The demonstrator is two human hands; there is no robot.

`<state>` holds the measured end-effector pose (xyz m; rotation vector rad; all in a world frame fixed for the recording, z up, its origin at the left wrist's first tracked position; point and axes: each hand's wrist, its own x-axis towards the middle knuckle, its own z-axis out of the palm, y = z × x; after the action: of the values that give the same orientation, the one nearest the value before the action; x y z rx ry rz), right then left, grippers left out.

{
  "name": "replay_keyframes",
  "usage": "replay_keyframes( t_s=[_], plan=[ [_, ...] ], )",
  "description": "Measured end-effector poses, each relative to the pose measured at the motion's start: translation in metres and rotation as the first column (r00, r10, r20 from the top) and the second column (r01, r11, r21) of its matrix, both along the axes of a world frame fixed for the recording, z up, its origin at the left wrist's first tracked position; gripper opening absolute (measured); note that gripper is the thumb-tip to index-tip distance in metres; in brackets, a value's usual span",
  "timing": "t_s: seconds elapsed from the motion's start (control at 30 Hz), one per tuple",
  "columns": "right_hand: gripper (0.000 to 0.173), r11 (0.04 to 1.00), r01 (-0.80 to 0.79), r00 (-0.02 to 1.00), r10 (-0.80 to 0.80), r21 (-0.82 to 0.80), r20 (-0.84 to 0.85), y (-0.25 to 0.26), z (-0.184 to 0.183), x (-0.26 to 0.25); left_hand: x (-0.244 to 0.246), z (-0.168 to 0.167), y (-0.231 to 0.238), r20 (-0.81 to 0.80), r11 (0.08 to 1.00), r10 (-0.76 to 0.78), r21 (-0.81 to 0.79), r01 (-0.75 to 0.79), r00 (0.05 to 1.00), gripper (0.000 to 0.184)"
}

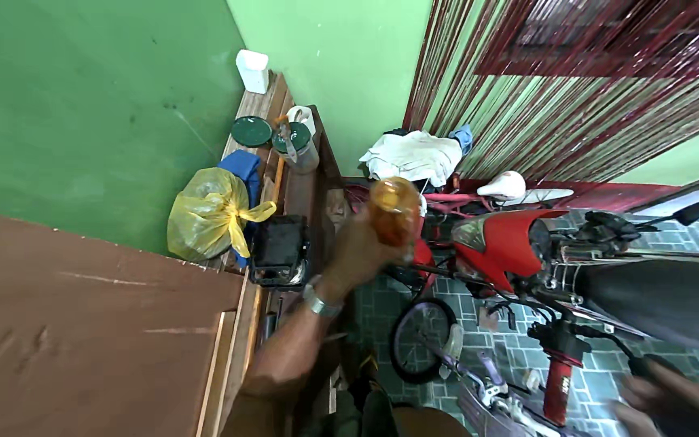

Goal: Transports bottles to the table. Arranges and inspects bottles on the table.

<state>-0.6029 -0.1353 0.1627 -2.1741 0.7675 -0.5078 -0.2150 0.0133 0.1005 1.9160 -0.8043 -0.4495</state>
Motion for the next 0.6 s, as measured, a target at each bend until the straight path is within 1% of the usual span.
replay_keyframes(
  t_s=[0.07, 0.1, 0.13, 0.17, 0.2, 0.27, 0.33, 0.37, 0.43, 0.47, 0.5, 0.53, 0.57, 0.6],
  plan=[
    [0.093, 0.992, -0.118, 0.990, 0.121, 0.052, -0.066, 0.012, -0.025, 0.052, -0.037, 0.009, -0.019, -0.123, 0.972, -0.236, -0.023, 0.235, 0.964, 0.072],
    [0.107, 0.990, -0.129, 0.988, 0.133, 0.051, -0.077, 0.017, -0.041, 0.069, -0.055, 0.012, -0.026, -0.159, 0.940, -0.342, -0.044, 0.339, 0.926, 0.074],
    [0.117, 0.992, -0.116, 0.991, 0.119, 0.046, -0.069, 0.021, -0.055, 0.081, -0.071, 0.013, -0.032, -0.175, 0.905, -0.426, -0.070, 0.421, 0.888, 0.075],
    [0.122, 0.996, -0.083, 0.995, 0.085, 0.046, -0.043, 0.025, -0.065, 0.089, -0.084, 0.012, -0.036, -0.184, 0.868, -0.496, -0.086, 0.488, 0.849, 0.075],
    [0.125, 0.997, -0.038, 0.999, 0.039, 0.060, -0.017, 0.028, -0.071, 0.093, -0.094, 0.010, -0.040, -0.198, 0.835, -0.549, -0.086, 0.543, 0.812, 0.074],
    [0.121, 0.990, 0.060, 0.997, -0.066, 0.125, 0.047, 0.028, -0.076, 0.096, -0.104, 0.002, -0.045, -0.218, 0.796, -0.602, -0.090, 0.599, 0.768, 0.071],
    [0.116, 0.984, 0.082, 0.987, -0.102, 0.159, 0.121, 0.027, -0.084, 0.096, -0.107, -0.004, -0.048, -0.217, 0.775, -0.626, -0.062, 0.629, 0.749, 0.072],
    [0.114, 0.987, 0.069, 0.982, -0.093, 0.143, 0.167, 0.026, -0.090, 0.096, -0.107, -0.007, -0.050, -0.198, 0.764, -0.640, -0.059, 0.643, 0.742, 0.074],
    [0.118, 0.990, 0.058, 0.966, -0.089, 0.131, 0.241, 0.024, -0.099, 0.099, -0.099, -0.010, -0.053, -0.191, 0.704, -0.704, -0.061, 0.707, 0.684, 0.084],
    [0.118, 0.984, 0.078, 0.960, -0.117, 0.158, 0.255, 0.025, -0.099, 0.102, -0.089, -0.009, -0.054, -0.208, 0.665, -0.736, -0.046, 0.746, 0.644, 0.089],
    [0.118, 0.979, 0.104, 0.955, -0.148, 0.178, 0.256, 0.026, -0.100, 0.103, -0.072, -0.007, -0.056, -0.227, 0.647, -0.746, -0.024, 0.762, 0.626, 0.092],
    [0.116, 0.974, 0.135, 0.952, -0.178, 0.182, 0.248, 0.026, -0.099, 0.104, -0.048, -0.005, -0.056, -0.222, 0.675, -0.717, 0.016, 0.737, 0.661, 0.085],
    [0.114, 0.970, 0.160, 0.948, -0.202, 0.180, 0.246, 0.026, -0.097, 0.104, -0.017, -0.007, -0.055, -0.170, 0.759, -0.635, 0.045, 0.649, 0.754, 0.069],
    [0.112, 0.966, 0.182, 0.941, -0.225, 0.182, 0.253, 0.025, -0.094, 0.103, 0.021, -0.015, -0.054, -0.066, 0.863, -0.493, 0.091, 0.497, 0.867, 0.051]
  ],
)
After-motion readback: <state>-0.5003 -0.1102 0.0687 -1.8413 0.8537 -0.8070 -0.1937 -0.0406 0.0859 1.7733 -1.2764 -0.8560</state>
